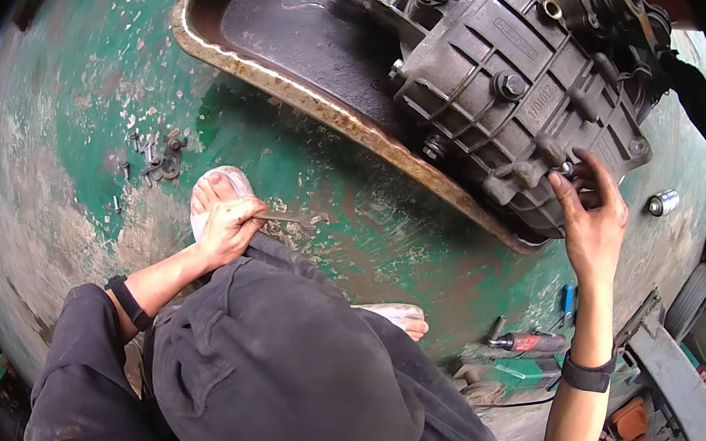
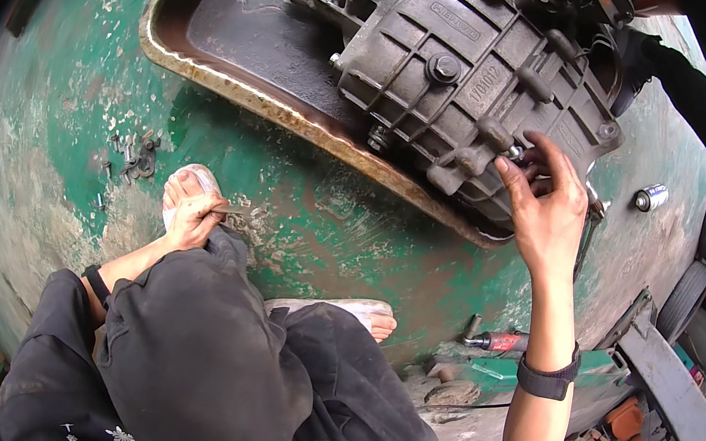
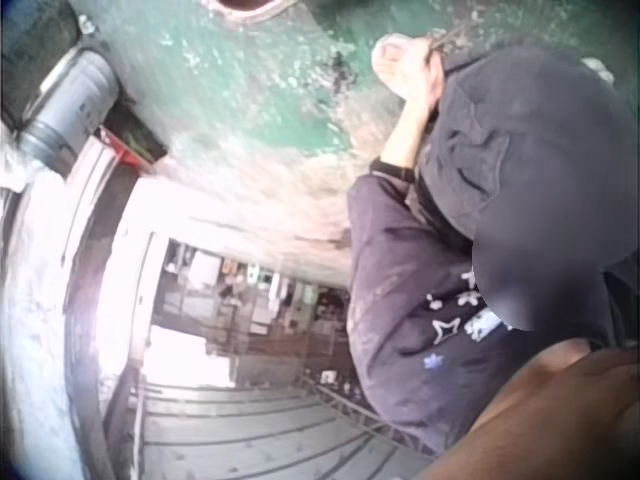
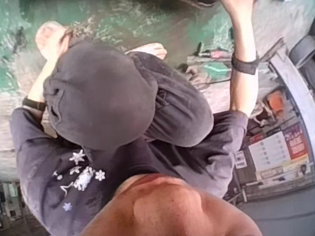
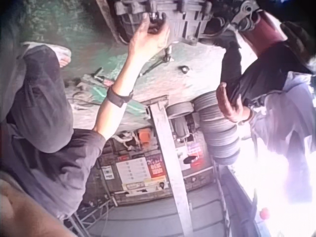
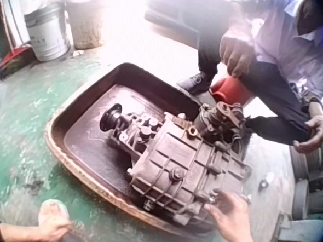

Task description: The person unscrews bolts from a transmission casing using a wrench and a screwdriver. They work on the unit while it sits in a metal tray on the floor, assisted by another person who helps stabilize and rotate the component.

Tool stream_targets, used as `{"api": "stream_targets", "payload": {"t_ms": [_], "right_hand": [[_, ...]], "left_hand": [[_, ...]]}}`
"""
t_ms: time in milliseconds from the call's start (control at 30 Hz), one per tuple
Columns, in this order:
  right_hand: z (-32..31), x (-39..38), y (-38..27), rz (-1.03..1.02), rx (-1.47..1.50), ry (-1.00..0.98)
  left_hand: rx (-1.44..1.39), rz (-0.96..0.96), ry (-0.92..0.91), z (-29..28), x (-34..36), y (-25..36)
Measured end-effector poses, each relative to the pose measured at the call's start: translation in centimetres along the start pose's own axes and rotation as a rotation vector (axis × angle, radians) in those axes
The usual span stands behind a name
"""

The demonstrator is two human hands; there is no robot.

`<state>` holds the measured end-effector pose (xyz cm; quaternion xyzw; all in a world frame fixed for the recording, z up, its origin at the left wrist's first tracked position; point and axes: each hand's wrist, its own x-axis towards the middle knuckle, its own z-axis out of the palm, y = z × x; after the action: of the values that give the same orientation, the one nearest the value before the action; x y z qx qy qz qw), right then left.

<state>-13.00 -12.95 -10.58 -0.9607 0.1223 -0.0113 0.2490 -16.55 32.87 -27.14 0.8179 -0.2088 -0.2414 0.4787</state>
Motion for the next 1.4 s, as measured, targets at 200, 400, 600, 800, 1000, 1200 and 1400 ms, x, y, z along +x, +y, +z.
{"api": "stream_targets", "payload": {"t_ms": [200,400,600,800,1000,1200,1400], "right_hand": [[0.9,-0.8,0.0,-0.095,-0.077,0.135],[1.5,-1.1,-0.2,0.006,0.112,0.27],[0.5,-0.5,-0.7,0.421,0.062,0.134],[-0.9,1.5,-1.1,0.878,0.524,-0.217],[-0.3,2.3,-1.1,1.123,0.744,-0.187],[-0.8,1.9,-1.9,1.125,0.992,-0.123],[-1.7,2.8,-2.4,1.186,0.563,-0.3]], "left_hand": [[-0.027,-0.043,-0.027,0.0,-0.3,-0.5],[-0.017,-0.003,-0.018,0.0,-0.2,-0.5],[-0.025,0.015,-0.007,0.0,-0.1,-0.4],[-0.059,-0.017,-0.018,-0.1,0.0,-0.2],[-0.041,-0.009,-0.012,-0.1,0.1,-0.2],[-0.022,-0.003,-0.006,-0.1,0.0,-0.3],[-0.065,-0.012,-0.008,-0.1,0.0,-0.1]]}}
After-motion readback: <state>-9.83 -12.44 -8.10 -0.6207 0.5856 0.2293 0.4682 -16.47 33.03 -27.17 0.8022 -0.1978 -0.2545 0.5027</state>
